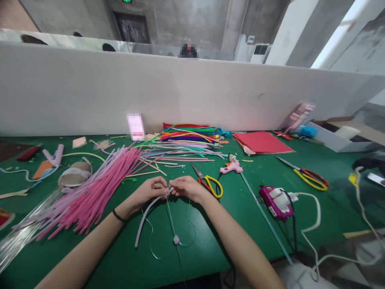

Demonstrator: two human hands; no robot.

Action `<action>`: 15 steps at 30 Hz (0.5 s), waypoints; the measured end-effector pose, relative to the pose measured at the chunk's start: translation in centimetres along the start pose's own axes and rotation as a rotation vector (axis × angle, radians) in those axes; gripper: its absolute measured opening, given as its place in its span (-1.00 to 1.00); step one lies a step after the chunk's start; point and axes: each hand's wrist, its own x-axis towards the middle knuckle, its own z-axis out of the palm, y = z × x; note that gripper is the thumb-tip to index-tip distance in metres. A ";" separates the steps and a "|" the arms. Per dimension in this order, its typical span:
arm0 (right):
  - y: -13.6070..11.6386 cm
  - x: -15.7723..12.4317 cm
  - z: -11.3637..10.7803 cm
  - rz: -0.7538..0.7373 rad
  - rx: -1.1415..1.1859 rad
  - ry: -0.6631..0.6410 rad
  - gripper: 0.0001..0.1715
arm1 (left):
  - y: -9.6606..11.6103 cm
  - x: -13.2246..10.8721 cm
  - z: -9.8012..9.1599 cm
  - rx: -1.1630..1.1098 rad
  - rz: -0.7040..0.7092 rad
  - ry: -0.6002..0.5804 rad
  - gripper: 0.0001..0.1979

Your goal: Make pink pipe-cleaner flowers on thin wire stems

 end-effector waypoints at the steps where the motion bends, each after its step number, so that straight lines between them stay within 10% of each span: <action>1: -0.1 -0.1 -0.1 0.018 0.022 0.004 -0.62 | 0.0 0.0 0.0 -0.003 0.003 -0.001 -0.63; 15: -0.4 -1.3 -0.4 -0.106 -0.273 0.000 -0.58 | 0.1 -0.4 -0.5 -0.055 -0.042 0.032 -0.63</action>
